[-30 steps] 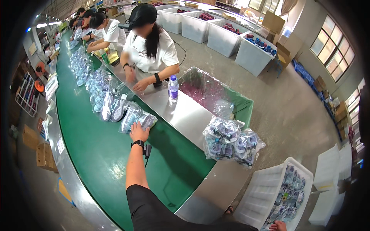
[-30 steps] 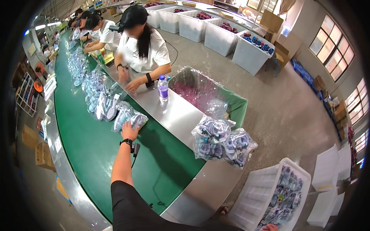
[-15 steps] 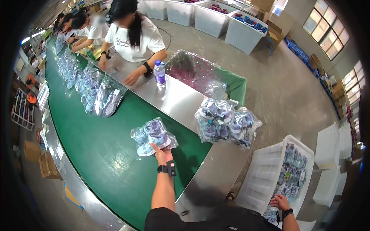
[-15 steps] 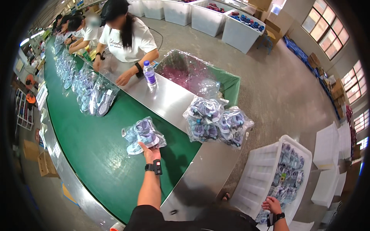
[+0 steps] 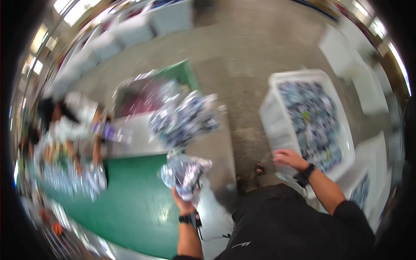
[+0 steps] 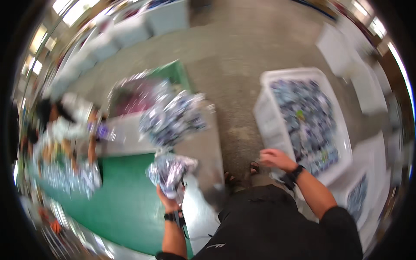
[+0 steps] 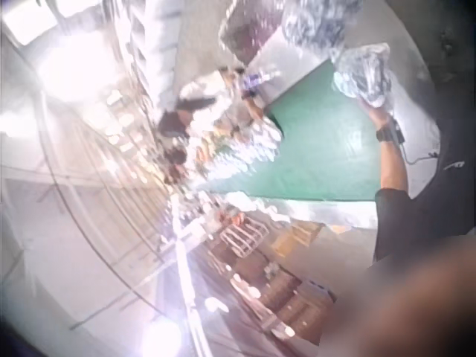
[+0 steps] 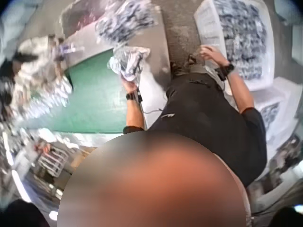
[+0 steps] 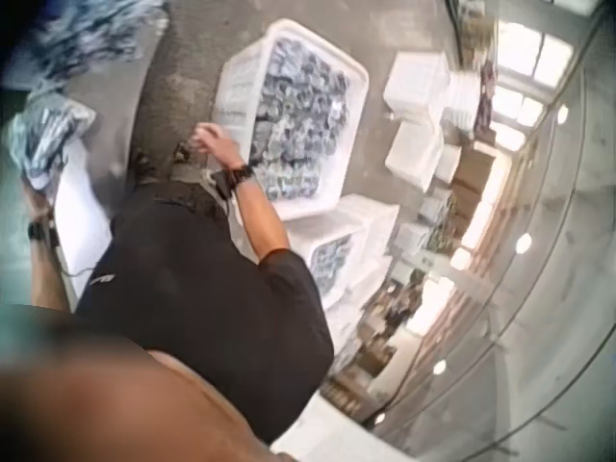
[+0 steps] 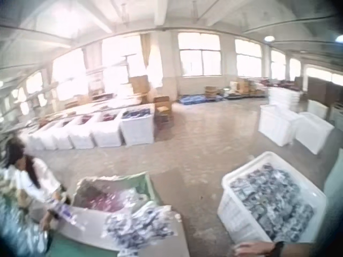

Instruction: The person repeatedly picks up packaged pairs of slippers from a large white bin and places them onto a green conveyor belt. The camera is head-mounted and moves erratically, causing significant motion blur. Other workers are visible in the background performing similar tasks.

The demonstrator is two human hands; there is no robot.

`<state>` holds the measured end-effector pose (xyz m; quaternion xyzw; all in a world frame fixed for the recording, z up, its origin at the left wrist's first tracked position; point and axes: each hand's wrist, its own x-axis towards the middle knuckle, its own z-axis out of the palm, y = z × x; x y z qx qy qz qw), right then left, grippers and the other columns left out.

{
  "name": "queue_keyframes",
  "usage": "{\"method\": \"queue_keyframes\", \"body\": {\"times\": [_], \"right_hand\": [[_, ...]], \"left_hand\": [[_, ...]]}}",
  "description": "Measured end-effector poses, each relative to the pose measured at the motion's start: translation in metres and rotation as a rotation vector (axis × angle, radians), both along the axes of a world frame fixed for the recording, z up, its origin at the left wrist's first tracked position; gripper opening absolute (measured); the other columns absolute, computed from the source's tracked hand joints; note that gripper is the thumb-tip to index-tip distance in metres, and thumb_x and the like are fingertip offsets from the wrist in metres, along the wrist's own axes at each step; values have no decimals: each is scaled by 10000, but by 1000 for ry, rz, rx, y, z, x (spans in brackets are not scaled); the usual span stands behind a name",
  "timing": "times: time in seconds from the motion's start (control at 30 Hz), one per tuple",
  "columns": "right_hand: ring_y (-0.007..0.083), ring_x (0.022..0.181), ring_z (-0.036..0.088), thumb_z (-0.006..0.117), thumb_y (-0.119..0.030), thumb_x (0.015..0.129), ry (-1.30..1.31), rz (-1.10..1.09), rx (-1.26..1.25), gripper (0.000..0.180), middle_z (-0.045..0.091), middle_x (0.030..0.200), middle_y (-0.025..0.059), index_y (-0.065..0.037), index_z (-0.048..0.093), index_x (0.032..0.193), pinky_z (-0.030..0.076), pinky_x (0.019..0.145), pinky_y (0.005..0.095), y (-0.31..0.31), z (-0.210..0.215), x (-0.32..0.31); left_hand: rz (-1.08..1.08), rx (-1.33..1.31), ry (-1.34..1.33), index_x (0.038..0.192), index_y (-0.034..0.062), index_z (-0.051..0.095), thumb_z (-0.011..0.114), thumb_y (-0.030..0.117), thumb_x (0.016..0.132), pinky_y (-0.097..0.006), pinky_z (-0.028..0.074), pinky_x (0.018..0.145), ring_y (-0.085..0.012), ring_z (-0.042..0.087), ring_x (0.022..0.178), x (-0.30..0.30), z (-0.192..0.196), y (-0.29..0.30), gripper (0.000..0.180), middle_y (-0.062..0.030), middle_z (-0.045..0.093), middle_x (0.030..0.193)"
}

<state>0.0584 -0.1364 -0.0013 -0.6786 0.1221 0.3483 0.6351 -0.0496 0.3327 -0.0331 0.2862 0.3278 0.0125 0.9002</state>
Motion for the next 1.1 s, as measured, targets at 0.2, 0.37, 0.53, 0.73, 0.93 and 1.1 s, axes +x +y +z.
{"method": "queue_keyframes", "body": {"times": [0.2, 0.37, 0.53, 0.73, 0.93, 1.1], "right_hand": [[252, 1205, 539, 684, -545, 857, 50, 187, 245, 978, 481, 1402, 188, -2, 207, 1516, 492, 938, 360, 25, 9, 3], [178, 1144, 549, 813, -397, 780, -125, -270, 264, 890, 549, 1298, 120, 14, 357, 1425, 475, 961, 319, -45, -18, -14], [159, 1081, 578, 824, -247, 783, -77, -633, 324, 800, 577, 1223, 88, 1, 371, 1394, 500, 936, 320, -156, -54, -58], [187, 927, 656, 714, -254, 865, -175, -1319, 542, 363, 657, 1022, 71, -31, 585, 1120, 556, 807, 358, -238, -95, -87], [192, 845, 665, 664, -191, 909, -330, -1616, 635, 175, 668, 943, 73, -47, 623, 1002, 561, 755, 342, -266, -121, -85], [278, 852, 665, 718, -250, 879, 332, -1473, 460, 439, 581, 996, 133, -10, 481, 1160, 586, 725, 416, -220, -148, -70]], "left_hand": [[-653, 34, -21, 1395, 114, 459, 409, 574, 938, -529, 522, 850, -327, 592, 1110, 38, 40, -148, 651, -98, 576, 1307], [-993, 115, -10, 1388, 2, 457, 377, 419, 1040, -384, 378, 1074, -244, 544, 1212, 78, 43, -242, 549, -126, 554, 1348], [-1107, 438, 24, 1353, -15, 488, 430, 417, 1037, -335, 502, 889, -224, 624, 1049, 106, 37, -267, 538, -138, 640, 1162], [-999, 598, 187, 1311, -15, 512, 466, 368, 1032, -322, 524, 823, -221, 649, 971, 94, 15, -238, 477, -144, 650, 1132], [-948, 705, 284, 1343, -9, 484, 473, 413, 1016, -332, 533, 742, -241, 659, 914, 59, -5, -202, 534, -178, 656, 1100], [-935, 778, 348, 1345, 0, 492, 499, 420, 1003, -322, 541, 718, -244, 668, 891, 39, -11, -184, 542, -184, 657, 1112]]}}
